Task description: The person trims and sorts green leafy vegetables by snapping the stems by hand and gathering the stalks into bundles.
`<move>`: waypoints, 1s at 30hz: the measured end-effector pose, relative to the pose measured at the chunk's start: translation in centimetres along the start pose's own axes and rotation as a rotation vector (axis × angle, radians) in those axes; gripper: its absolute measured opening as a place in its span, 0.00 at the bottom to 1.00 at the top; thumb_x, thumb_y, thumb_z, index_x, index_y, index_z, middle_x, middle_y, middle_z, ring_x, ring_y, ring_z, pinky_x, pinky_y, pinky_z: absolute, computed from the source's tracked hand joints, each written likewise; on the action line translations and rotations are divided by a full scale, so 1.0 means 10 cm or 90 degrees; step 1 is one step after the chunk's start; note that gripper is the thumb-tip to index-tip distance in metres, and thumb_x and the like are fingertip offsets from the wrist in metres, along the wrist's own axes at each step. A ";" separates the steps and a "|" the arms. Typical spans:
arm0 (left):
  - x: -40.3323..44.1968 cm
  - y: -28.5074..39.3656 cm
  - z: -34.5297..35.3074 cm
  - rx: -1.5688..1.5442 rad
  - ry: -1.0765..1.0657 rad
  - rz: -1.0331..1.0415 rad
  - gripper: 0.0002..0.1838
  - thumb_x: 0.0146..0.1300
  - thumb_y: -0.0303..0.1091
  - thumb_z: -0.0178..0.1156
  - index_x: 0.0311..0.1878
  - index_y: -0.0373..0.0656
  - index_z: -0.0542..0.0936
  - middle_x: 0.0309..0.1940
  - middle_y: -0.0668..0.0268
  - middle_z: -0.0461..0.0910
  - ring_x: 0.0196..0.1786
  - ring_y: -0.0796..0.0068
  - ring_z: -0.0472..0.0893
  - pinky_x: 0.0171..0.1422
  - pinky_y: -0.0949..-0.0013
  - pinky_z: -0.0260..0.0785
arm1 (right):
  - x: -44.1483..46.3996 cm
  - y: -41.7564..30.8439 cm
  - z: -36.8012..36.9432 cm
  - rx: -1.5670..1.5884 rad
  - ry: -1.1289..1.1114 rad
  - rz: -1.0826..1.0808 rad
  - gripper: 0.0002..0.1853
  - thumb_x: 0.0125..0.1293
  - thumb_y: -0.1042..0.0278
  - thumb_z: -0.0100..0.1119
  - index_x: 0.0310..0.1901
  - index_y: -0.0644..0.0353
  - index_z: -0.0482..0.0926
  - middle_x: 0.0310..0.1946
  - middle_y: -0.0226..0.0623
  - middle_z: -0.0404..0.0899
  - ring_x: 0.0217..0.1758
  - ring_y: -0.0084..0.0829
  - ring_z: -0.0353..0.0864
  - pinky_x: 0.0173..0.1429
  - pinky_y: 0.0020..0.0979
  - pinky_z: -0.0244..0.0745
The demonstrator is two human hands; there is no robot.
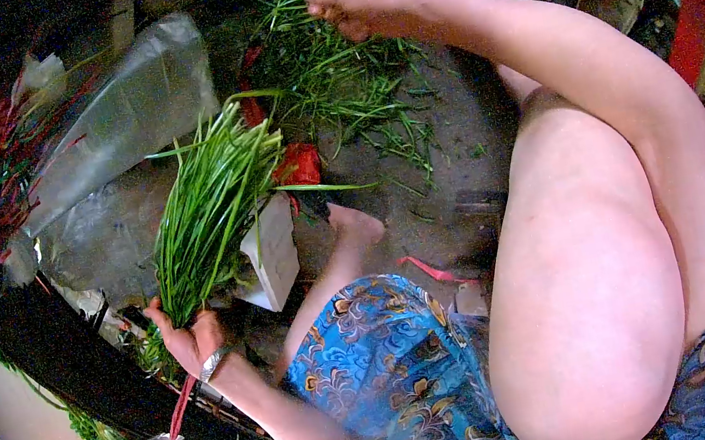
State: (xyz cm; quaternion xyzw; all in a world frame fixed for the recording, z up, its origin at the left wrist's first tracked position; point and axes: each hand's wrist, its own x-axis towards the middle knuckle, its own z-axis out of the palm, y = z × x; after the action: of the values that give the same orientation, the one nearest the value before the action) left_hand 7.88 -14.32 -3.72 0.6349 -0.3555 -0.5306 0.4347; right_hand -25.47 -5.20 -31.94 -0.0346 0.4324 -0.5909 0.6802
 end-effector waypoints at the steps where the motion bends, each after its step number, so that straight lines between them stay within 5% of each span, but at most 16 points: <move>1: -0.01 0.01 0.03 0.010 0.028 0.002 0.15 0.66 0.46 0.56 0.42 0.43 0.75 0.52 0.57 0.78 0.54 0.59 0.75 0.63 0.50 0.65 | 0.03 -0.02 -0.07 0.005 0.026 -0.010 0.13 0.71 0.56 0.49 0.35 0.57 0.72 0.18 0.23 0.62 0.12 0.17 0.54 0.16 0.26 0.47; 3: -0.03 0.02 0.06 0.019 0.056 0.005 0.13 0.67 0.44 0.54 0.39 0.43 0.75 0.56 0.55 0.76 0.59 0.57 0.73 0.66 0.48 0.62 | 0.06 -0.01 -0.15 -0.117 0.057 -0.063 0.14 0.67 0.55 0.56 0.42 0.58 0.74 0.18 0.24 0.63 0.13 0.19 0.58 0.17 0.27 0.52; 5: -0.04 0.00 0.08 0.013 0.060 0.020 0.13 0.67 0.44 0.54 0.39 0.43 0.75 0.55 0.55 0.76 0.59 0.57 0.73 0.66 0.48 0.62 | 0.11 0.08 -0.10 -0.445 -0.031 -0.335 0.25 0.60 0.52 0.64 0.54 0.57 0.74 0.26 0.32 0.72 0.23 0.28 0.71 0.26 0.31 0.68; 6: -0.05 0.00 0.10 0.013 0.060 0.019 0.13 0.67 0.44 0.54 0.39 0.43 0.75 0.55 0.55 0.76 0.59 0.57 0.73 0.66 0.48 0.62 | 0.03 0.08 0.03 -0.586 0.027 -0.491 0.35 0.54 0.48 0.68 0.62 0.52 0.70 0.43 0.44 0.75 0.42 0.37 0.77 0.46 0.35 0.74; 7: -0.06 0.00 0.11 0.013 0.056 0.016 0.13 0.67 0.44 0.54 0.39 0.44 0.75 0.55 0.55 0.76 0.59 0.57 0.73 0.66 0.47 0.62 | -0.13 -0.08 0.20 -0.642 -0.045 -0.328 0.37 0.55 0.53 0.68 0.65 0.57 0.66 0.55 0.45 0.67 0.56 0.34 0.70 0.58 0.32 0.69; 9: -0.07 0.00 0.13 0.013 0.052 0.013 0.13 0.67 0.44 0.54 0.39 0.44 0.75 0.54 0.55 0.77 0.59 0.57 0.73 0.66 0.47 0.63 | -0.15 -0.03 0.36 -0.663 -0.137 -0.454 0.36 0.55 0.52 0.68 0.63 0.57 0.68 0.54 0.45 0.69 0.60 0.39 0.68 0.64 0.35 0.64; 16: -0.19 -0.03 0.20 0.007 -0.108 -0.038 0.14 0.70 0.46 0.50 0.38 0.46 0.75 0.58 0.56 0.73 0.62 0.56 0.70 0.67 0.44 0.60 | -0.42 -0.06 0.82 -0.692 -0.136 -0.466 0.25 0.56 0.52 0.64 0.53 0.55 0.76 0.49 0.43 0.72 0.57 0.43 0.69 0.59 0.38 0.65; 21: -0.24 -0.05 0.26 -0.009 -0.148 -0.067 0.14 0.70 0.47 0.50 0.37 0.47 0.75 0.59 0.57 0.72 0.61 0.56 0.70 0.67 0.44 0.59 | -0.46 -0.09 0.93 -0.596 -0.280 -0.366 0.17 0.57 0.55 0.64 0.43 0.57 0.80 0.39 0.39 0.78 0.48 0.40 0.75 0.53 0.37 0.68; 25: -0.23 -0.06 0.25 -0.001 -0.161 -0.066 0.14 0.70 0.46 0.50 0.36 0.47 0.75 0.58 0.57 0.72 0.61 0.57 0.71 0.67 0.44 0.59 | -0.42 -0.08 0.91 -0.342 -0.331 -0.277 0.10 0.61 0.65 0.61 0.38 0.63 0.80 0.31 0.32 0.78 0.41 0.24 0.75 0.49 0.29 0.70; 30: -0.25 -0.07 0.29 0.011 -0.142 -0.058 0.14 0.70 0.46 0.50 0.36 0.47 0.75 0.58 0.57 0.72 0.61 0.56 0.71 0.68 0.45 0.59 | -0.41 -0.11 0.85 -0.432 -0.300 -0.246 0.11 0.65 0.64 0.57 0.36 0.65 0.75 0.30 0.28 0.76 0.39 0.18 0.73 0.48 0.27 0.69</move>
State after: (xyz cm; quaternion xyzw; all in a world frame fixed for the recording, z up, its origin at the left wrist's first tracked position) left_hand 4.61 -12.28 -3.65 0.5910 -0.3769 -0.6140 0.3627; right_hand -20.68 -6.05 -23.76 -0.4691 0.4209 -0.5077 0.5874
